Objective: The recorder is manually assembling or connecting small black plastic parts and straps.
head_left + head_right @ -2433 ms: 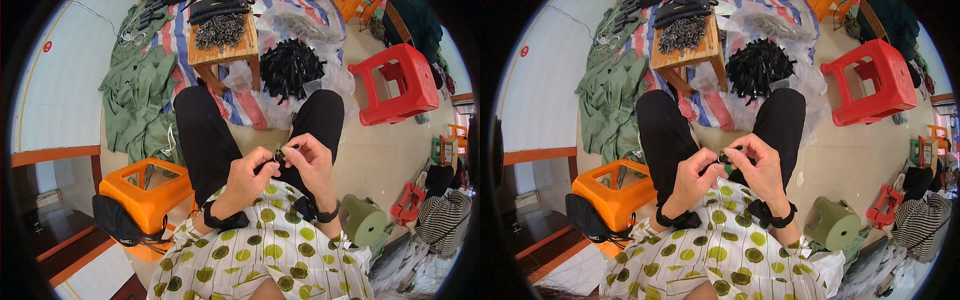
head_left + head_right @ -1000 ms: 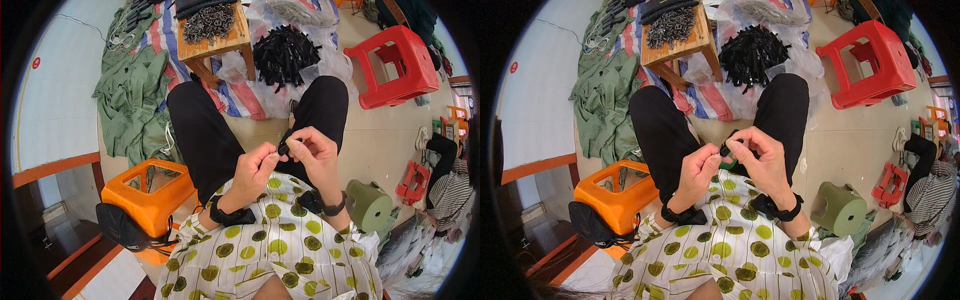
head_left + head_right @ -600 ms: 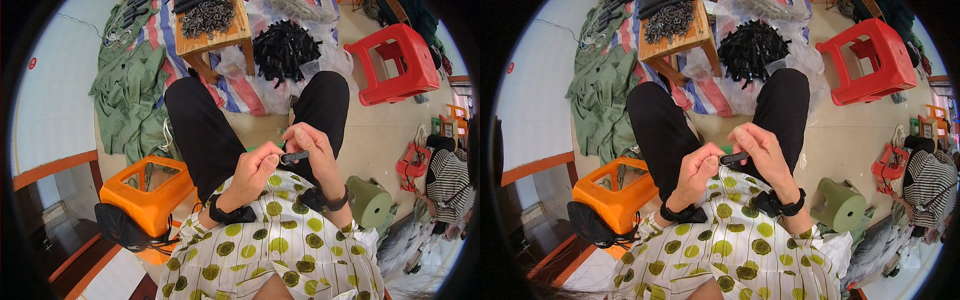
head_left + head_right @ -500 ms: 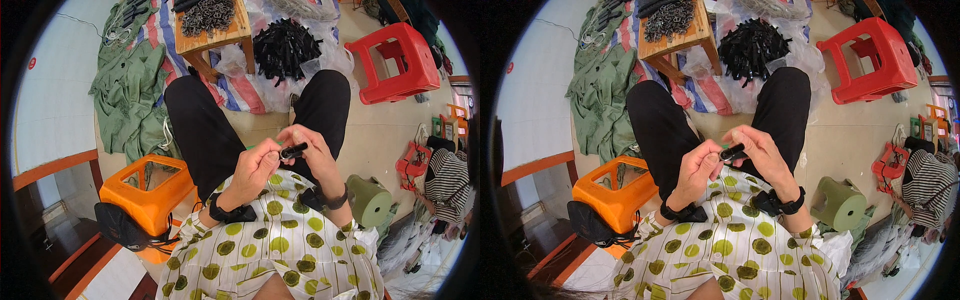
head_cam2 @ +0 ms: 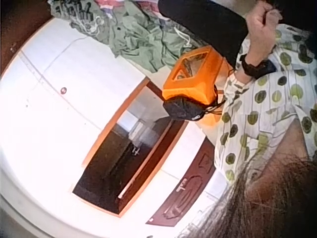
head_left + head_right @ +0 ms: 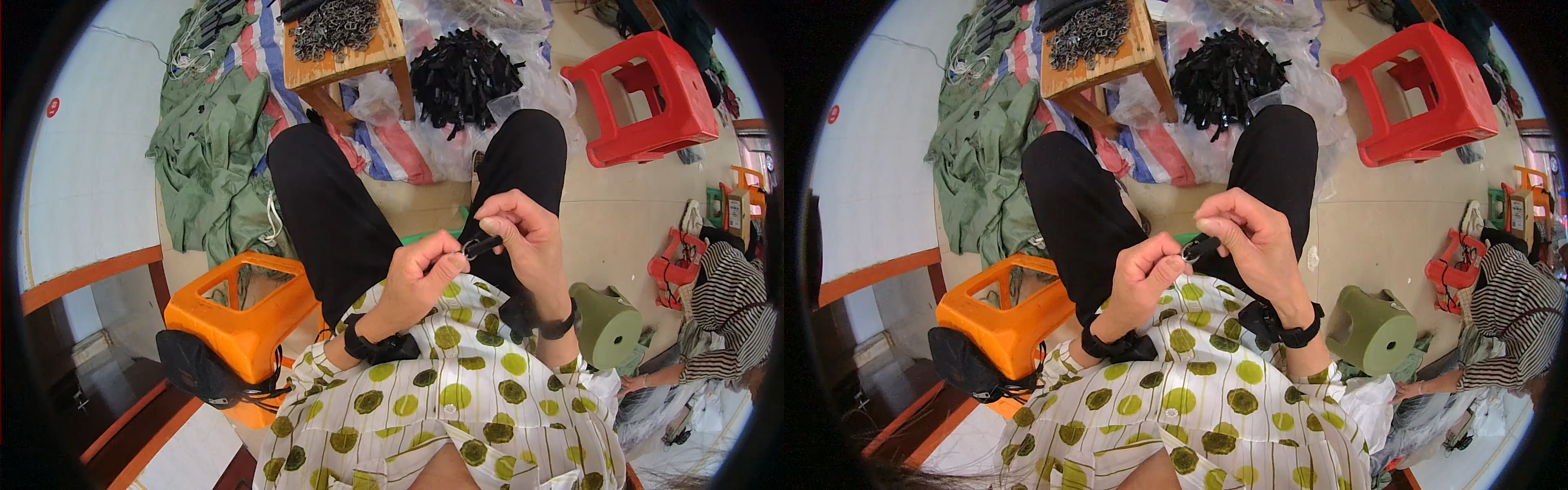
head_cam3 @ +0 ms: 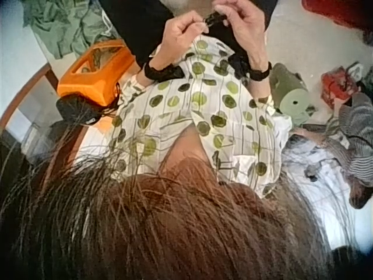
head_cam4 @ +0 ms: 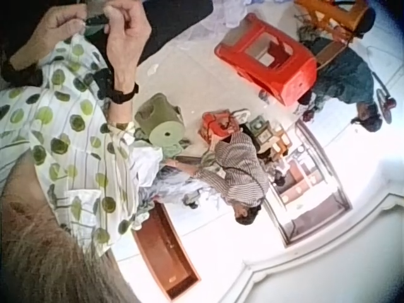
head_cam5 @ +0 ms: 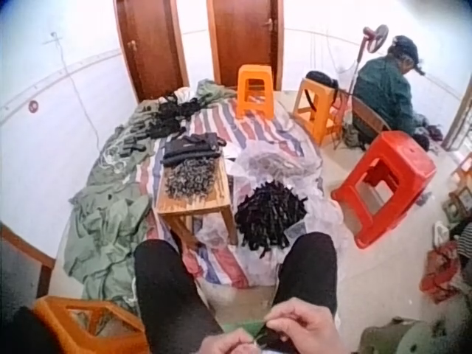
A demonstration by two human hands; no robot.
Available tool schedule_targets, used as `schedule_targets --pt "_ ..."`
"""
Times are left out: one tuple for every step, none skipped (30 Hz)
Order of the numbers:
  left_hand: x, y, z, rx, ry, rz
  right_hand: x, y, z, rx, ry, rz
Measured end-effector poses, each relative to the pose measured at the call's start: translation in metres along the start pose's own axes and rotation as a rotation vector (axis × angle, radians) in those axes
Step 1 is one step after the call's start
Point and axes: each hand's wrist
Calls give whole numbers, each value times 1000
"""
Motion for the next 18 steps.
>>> schedule_targets --pt "0 1 -1 46 10 -12 -2 0 3 -1 3 3" --pt "0 2 -2 93 20 -25 -6 1 6 1 -19 -14" --pt "-1 3 -4 90 15 -26 -10 1 9 3 -39 -34" --pt "-2 3 -5 53 5 -102 -14 2 6 -59 45 -127" --pt "-2 3 -7 15 -4 -178 -14 5 5 -14 113 -235" --pt "-1 7 -2 39 20 -202 -11 7 5 -45 115 -226" --pt "-1 6 -3 36 14 -213 -4 7 8 -72 114 -221" --pt "-3 3 -5 80 17 -218 3 1 12 -91 76 -176" --pt "-3 1 -6 124 25 -215 8 -7 17 -111 34 -139" --pt "-4 1 -6 79 21 -185 10 -11 14 -130 25 -72" --pt "-4 2 -6 79 21 -184 10 -19 17 -194 28 -46" --pt "-4 2 -6 -23 -43 -169 10 -20 11 -216 50 -43" --pt "-5 2 -6 -125 -107 -153 9 -20 5 -239 72 -40" --pt "-4 1 -3 -85 -120 -134 9 -20 5 -237 74 -39" --pt "-4 1 -5 -86 -122 -137 8 -22 5 -227 88 -57" --pt "-5 0 -8 -60 -107 -123 7 -24 5 -216 102 -76" --pt "-5 0 -9 -34 -93 -110 6 -26 5 -216 103 -71" --pt "-5 0 -10 -32 -96 -114 6 -28 5 -212 116 -79"
Point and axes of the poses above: each hand's wrist, its own x-axis away from the middle knuckle, its own y-axis out of the back of the hand, z = x × y, and after that the axes turned 1 degree about z, right-handed
